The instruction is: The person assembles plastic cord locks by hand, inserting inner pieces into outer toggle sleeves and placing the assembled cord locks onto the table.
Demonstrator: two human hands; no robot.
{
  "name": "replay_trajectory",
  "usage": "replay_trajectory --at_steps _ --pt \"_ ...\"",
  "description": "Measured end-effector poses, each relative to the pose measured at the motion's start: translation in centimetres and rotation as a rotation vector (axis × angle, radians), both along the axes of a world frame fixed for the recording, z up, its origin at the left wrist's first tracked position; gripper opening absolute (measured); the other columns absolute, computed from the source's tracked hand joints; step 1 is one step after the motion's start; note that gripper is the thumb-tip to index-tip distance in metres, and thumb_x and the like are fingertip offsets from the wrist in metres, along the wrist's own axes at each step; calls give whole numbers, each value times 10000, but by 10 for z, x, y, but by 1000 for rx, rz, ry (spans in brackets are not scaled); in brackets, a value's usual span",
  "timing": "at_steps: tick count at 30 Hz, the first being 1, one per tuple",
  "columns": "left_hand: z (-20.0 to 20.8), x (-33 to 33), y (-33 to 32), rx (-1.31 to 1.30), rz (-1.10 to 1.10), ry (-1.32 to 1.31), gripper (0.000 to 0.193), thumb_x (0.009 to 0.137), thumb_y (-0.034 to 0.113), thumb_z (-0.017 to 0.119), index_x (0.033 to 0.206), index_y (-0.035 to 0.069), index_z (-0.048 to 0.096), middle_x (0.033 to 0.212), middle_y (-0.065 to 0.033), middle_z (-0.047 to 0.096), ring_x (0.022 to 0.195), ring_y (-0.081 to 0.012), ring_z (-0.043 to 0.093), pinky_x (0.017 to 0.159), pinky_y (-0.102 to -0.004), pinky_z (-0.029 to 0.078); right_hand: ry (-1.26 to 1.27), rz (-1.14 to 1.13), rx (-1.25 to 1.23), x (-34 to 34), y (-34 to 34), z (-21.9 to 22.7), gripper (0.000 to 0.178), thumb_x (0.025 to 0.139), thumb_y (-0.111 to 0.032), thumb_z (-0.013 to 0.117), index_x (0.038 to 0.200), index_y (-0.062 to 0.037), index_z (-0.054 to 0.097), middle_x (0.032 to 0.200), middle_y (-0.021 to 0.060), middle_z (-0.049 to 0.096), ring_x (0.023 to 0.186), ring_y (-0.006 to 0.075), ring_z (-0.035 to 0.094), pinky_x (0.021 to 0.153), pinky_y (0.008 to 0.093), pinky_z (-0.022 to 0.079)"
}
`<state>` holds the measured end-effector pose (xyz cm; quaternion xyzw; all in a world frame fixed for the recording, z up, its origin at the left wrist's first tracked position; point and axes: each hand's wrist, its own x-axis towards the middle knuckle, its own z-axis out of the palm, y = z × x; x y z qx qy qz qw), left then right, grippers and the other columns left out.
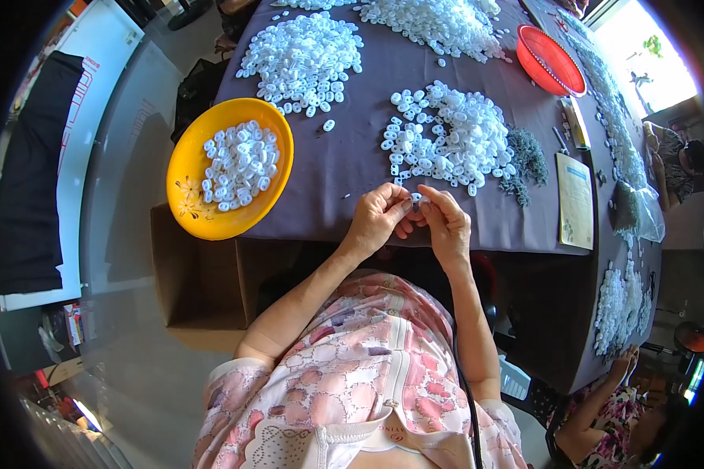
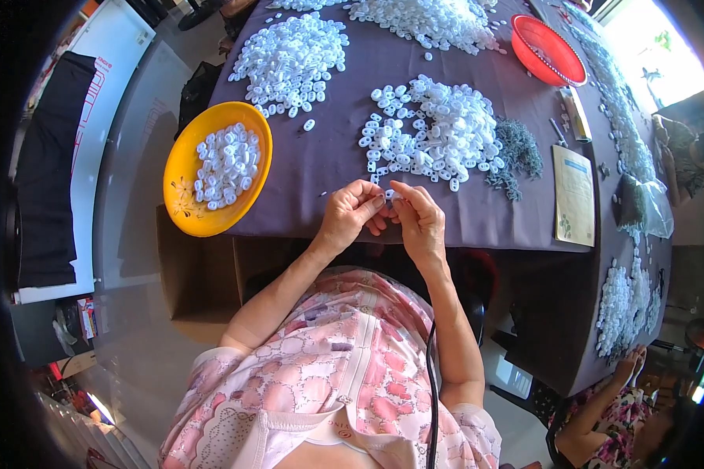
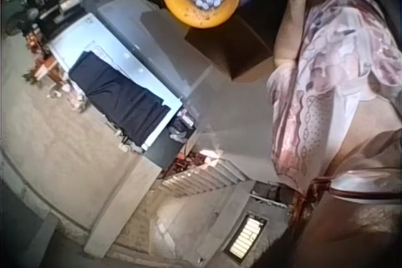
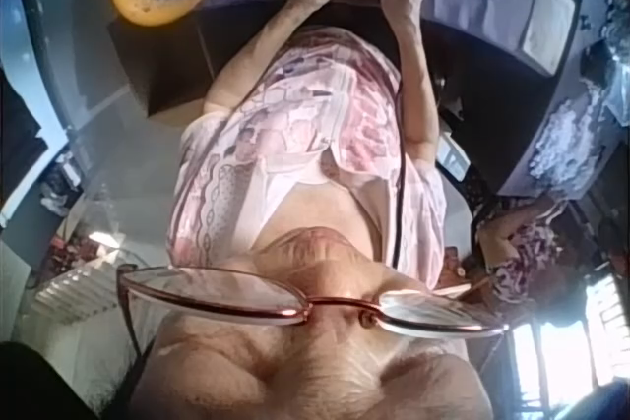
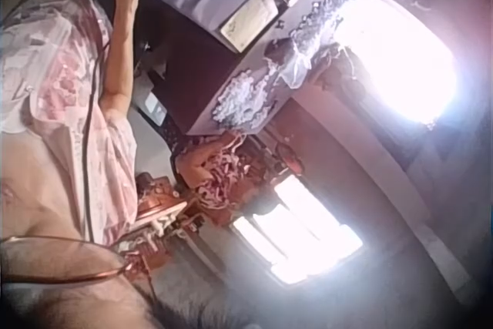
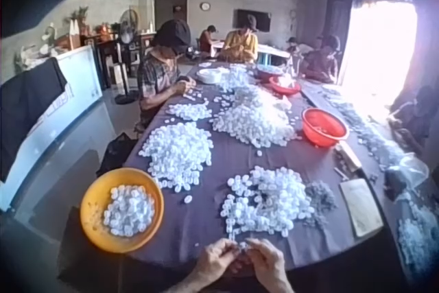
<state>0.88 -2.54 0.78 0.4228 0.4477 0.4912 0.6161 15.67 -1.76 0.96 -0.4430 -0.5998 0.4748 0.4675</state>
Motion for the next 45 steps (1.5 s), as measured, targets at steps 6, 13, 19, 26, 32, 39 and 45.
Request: replay_trajectory --at_steps 6,13,19,26,32,39,45 --pt "2 1 0 1 -3 42 74 901 72 520 927 9 548 725 -47 624 551 -72 571 482 -201 483 4 -4 -13 0 -1 1 228 871 24 516 1078 -8 606 819 25 545 692 80 552 621 210 465" --pt "3 1 0 8 0 77 78 900 74 517 928 8 547 722 -45 622 548 -70 565 472 -200 473 15 11 -22 0 -1 0 223 874 21 514 1075 -6 606 823 29 550 702 85 572 625 209 470" --pt "4 2 0 -18 0 77 79 899 79 522 927 10 548 714 -40 617 543 -72 561 464 -203 467 -8 -9 -9 -1 -1 -2 220 867 25 518 1064 -2 610 814 31 553 694 83 571 629 211 473" --pt "2 1 -1 -3 -3 89 85 902 92 522 924 14 549 712 -36 615 539 -71 560 464 -204 466 62 -39 -122 -1 -1 0 218 855 26 553 1070 -4 582 802 13 601 697 65 573 624 202 475" --pt "1 2 0 -35 -17 50 92 905 105 525 918 17 548 714 -38 616 541 -71 560 467 -200 465 63 -53 -152 1 -2 -1 156 845 18 581 1000 9 589 811 24 627 697 62 579 628 199 481" --pt "-2 0 2 -60 -33 -27 109 915 108 515 937 7 550 732 -60 630 550 -94 593 458 -211 481 69 -74 -117 0 -3 -3 180 843 18 584 1020 2 612 816 14 634 713 57 579 641 197 481" --pt "-1 -1 1 -27 -28 -1 102 910 89 518 941 -4 548 735 -66 633 552 -101 601 452 -213 488 87 -88 -137 -2 -3 -3 181 828 21 598 1005 -1 629 793 10 624 711 56 571 645 196 472"
